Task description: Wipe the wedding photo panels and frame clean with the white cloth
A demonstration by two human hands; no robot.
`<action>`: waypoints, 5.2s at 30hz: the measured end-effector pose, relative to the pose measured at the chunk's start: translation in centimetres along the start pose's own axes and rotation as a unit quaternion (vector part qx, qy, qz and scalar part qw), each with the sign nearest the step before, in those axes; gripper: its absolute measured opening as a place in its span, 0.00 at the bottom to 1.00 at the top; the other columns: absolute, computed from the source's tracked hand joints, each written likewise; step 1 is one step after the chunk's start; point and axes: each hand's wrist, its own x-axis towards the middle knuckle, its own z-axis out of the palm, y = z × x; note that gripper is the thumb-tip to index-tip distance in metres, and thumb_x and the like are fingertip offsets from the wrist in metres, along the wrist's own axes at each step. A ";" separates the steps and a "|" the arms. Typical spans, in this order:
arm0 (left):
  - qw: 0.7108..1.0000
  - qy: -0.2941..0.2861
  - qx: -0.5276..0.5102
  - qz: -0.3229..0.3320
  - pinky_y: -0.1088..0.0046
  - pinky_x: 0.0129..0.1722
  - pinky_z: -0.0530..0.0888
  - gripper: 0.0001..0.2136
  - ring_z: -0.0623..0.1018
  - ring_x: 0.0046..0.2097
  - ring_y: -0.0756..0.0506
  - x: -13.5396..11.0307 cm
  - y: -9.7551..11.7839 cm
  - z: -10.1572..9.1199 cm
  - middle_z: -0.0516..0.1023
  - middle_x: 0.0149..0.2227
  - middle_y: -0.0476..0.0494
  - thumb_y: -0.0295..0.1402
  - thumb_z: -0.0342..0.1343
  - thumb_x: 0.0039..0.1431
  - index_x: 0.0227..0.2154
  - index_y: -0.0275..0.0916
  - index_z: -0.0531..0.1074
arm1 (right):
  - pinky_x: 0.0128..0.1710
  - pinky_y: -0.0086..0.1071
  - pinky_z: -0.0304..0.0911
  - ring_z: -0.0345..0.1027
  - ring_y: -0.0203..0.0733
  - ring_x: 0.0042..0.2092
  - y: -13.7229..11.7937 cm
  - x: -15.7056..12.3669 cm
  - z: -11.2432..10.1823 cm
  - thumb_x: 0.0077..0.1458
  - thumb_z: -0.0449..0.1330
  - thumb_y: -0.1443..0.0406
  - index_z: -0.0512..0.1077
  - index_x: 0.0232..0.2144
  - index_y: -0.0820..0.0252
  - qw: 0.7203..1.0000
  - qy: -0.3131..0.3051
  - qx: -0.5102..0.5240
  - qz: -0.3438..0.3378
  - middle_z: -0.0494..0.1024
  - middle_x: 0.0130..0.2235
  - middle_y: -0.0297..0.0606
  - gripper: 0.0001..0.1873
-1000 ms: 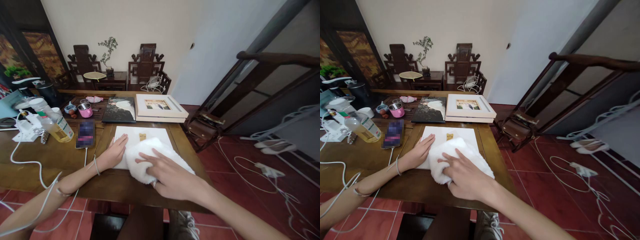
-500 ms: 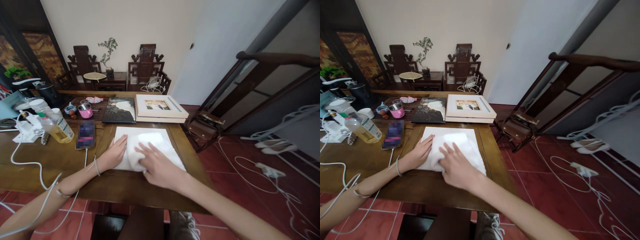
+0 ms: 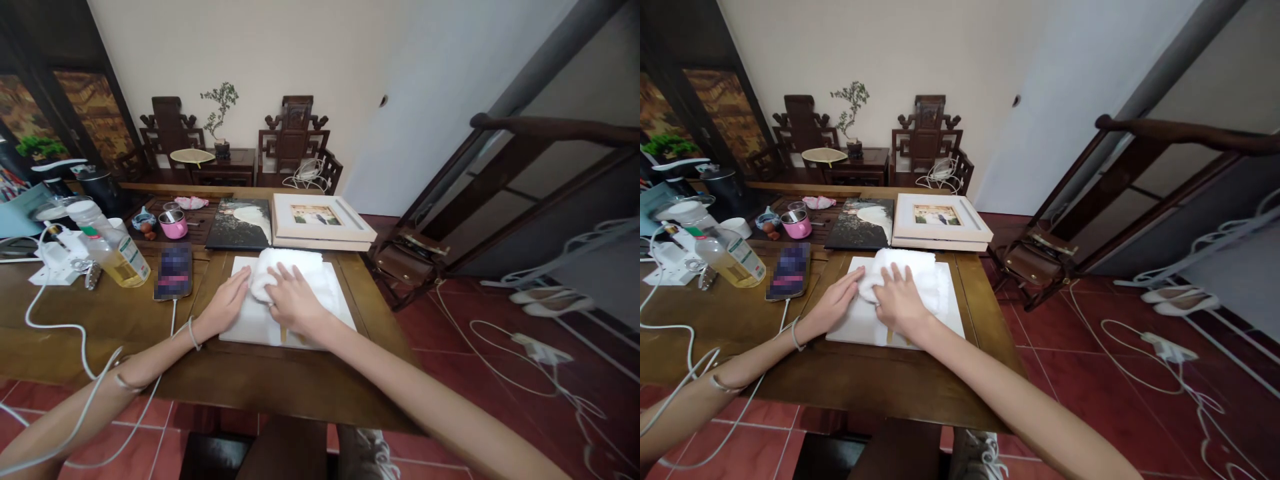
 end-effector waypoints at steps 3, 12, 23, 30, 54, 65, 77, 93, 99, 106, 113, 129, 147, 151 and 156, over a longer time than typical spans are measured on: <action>0.993 0.086 -0.069 -0.031 0.61 0.63 0.55 0.24 0.62 0.62 0.44 0.3 0.5 -0.4 0.62 0.61 0.36 0.40 0.38 0.65 0.56 0.31 0.63 | 0.60 0.57 0.38 0.42 0.65 0.63 -1.9 -0.5 0.2 0.50 0.57 0.66 0.74 0.43 0.66 0.996 -0.005 -0.012 -0.085 0.55 0.62 0.56 0.17; 0.999 0.019 0.015 0.024 0.60 0.62 0.57 0.22 0.63 0.61 0.43 -0.1 1.2 -0.4 0.64 0.59 0.35 0.38 0.37 0.65 0.55 0.31 0.65 | 0.55 0.44 0.52 0.66 0.49 0.47 -2.0 -6.6 -3.3 0.49 0.55 0.68 0.73 0.31 0.63 0.973 -0.074 0.099 -0.193 0.76 0.40 0.45 0.08; 0.983 -0.074 0.145 0.082 0.50 0.62 0.52 0.19 0.61 0.62 0.40 -0.4 0.4 0.0 0.63 0.60 0.36 0.30 0.41 0.64 0.57 0.38 0.61 | 0.41 0.35 0.57 0.68 0.49 0.43 2.0 3.5 -2.2 0.56 0.47 0.69 0.72 0.36 0.63 0.994 0.011 0.105 -0.037 0.76 0.39 0.45 0.13; 0.981 -0.089 0.162 0.065 0.50 0.62 0.53 0.19 0.59 0.63 0.39 -0.4 0.3 -0.1 0.61 0.61 0.33 0.31 0.41 0.64 0.56 0.34 0.61 | 0.43 0.31 0.58 0.68 0.45 0.44 4.7 4.1 -1.8 0.58 0.48 0.65 0.72 0.38 0.63 0.984 0.023 0.170 -0.040 0.77 0.43 0.41 0.14; 0.982 -0.099 0.154 0.045 0.51 0.63 0.50 0.20 0.54 0.65 0.42 -0.5 0.0 0.3 0.56 0.63 0.34 0.32 0.39 0.65 0.59 0.34 0.56 | 0.50 0.43 0.61 0.65 0.52 0.52 5.2 -14.3 -2.3 0.47 0.50 0.71 0.71 0.36 0.56 0.977 -0.086 0.193 0.024 0.74 0.49 0.42 0.14; 0.981 -0.090 0.157 0.067 0.51 0.62 0.52 0.20 0.55 0.64 0.41 -0.5 -0.1 0.2 0.57 0.63 0.34 0.31 0.39 0.65 0.58 0.36 0.57 | 0.49 0.40 0.58 0.69 0.48 0.42 10.9 -4.7 0.2 0.54 0.48 0.67 0.68 0.29 0.59 0.991 0.045 0.118 0.044 0.77 0.36 0.42 0.09; 0.981 -0.103 0.159 0.049 0.50 0.62 0.51 0.20 0.54 0.65 0.41 -0.5 0.3 0.1 0.56 0.63 0.34 0.31 0.38 0.65 0.59 0.35 0.57 | 0.54 0.44 0.54 0.69 0.51 0.44 6.7 -9.4 -1.2 0.50 0.49 0.70 0.68 0.27 0.59 0.994 -0.017 0.110 0.004 0.76 0.35 0.45 0.08; 0.980 -0.106 0.161 0.046 0.50 0.62 0.51 0.20 0.54 0.65 0.41 -0.5 0.4 0.1 0.56 0.63 0.34 0.30 0.38 0.65 0.58 0.34 0.57 | 0.53 0.43 0.54 0.69 0.49 0.44 10.1 -4.2 1.2 0.55 0.49 0.66 0.68 0.30 0.60 0.991 0.055 0.102 0.061 0.77 0.38 0.45 0.08; 0.981 -0.102 0.159 0.051 0.51 0.62 0.52 0.20 0.55 0.65 0.41 -0.6 0.3 0.1 0.57 0.63 0.35 0.31 0.38 0.65 0.58 0.35 0.57 | 0.60 0.52 0.38 0.47 0.57 0.63 6.5 -4.6 2.2 0.51 0.49 0.72 0.69 0.35 0.67 0.994 0.073 0.076 0.043 0.64 0.57 0.58 0.11; 0.978 -0.112 0.169 0.054 0.49 0.62 0.50 0.20 0.54 0.65 0.40 -0.5 0.4 0.0 0.57 0.63 0.33 0.29 0.38 0.65 0.58 0.34 0.57 | 0.47 0.41 0.60 0.67 0.51 0.46 4.1 -10.7 -2.2 0.50 0.49 0.72 0.68 0.32 0.61 0.988 -0.068 0.138 0.008 0.75 0.37 0.46 0.09; 0.980 -0.100 0.162 0.053 0.48 0.62 0.52 0.20 0.55 0.64 0.40 -0.5 0.4 0.1 0.57 0.63 0.33 0.30 0.39 0.65 0.58 0.34 0.58 | 0.47 0.46 0.59 0.67 0.53 0.46 6.7 -4.7 0.0 0.55 0.49 0.67 0.68 0.35 0.63 0.996 0.018 0.077 0.043 0.74 0.38 0.48 0.08; 0.978 -0.111 0.164 0.071 0.48 0.62 0.52 0.21 0.54 0.65 0.40 -0.6 -0.4 0.1 0.56 0.63 0.33 0.26 0.38 0.63 0.59 0.34 0.56 | 0.60 0.59 0.39 0.43 0.56 0.64 -1.3 -8.9 -0.5 0.39 0.50 0.76 0.74 0.37 0.63 0.982 -0.019 0.145 -0.116 0.61 0.61 0.50 0.21; 0.999 0.050 0.013 0.009 0.61 0.57 0.66 0.18 0.71 0.55 0.42 0.3 0.5 -0.9 0.72 0.54 0.37 0.33 0.41 0.64 0.50 0.34 0.69 | 0.58 0.65 0.35 0.38 0.70 0.63 -4.9 -6.5 -0.5 0.49 0.56 0.68 0.76 0.41 0.66 0.985 -0.070 0.056 -0.151 0.53 0.63 0.59 0.16; 0.999 0.053 0.006 0.011 0.61 0.56 0.66 0.18 0.71 0.55 0.42 0.2 0.7 -1.0 0.72 0.53 0.38 0.36 0.42 0.64 0.50 0.33 0.70 | 0.61 0.56 0.40 0.45 0.58 0.64 -3.6 -7.8 -0.9 0.47 0.55 0.69 0.74 0.41 0.64 0.975 -0.057 0.134 -0.165 0.60 0.61 0.52 0.17; 0.998 0.054 0.028 0.025 0.61 0.58 0.63 0.20 0.69 0.56 0.42 0.2 0.7 -0.8 0.70 0.55 0.36 0.37 0.40 0.65 0.52 0.31 0.67 | 0.63 0.49 0.40 0.46 0.51 0.64 0.1 -5.5 0.3 0.43 0.52 0.74 0.73 0.41 0.66 0.989 0.036 0.134 -0.055 0.64 0.59 0.52 0.20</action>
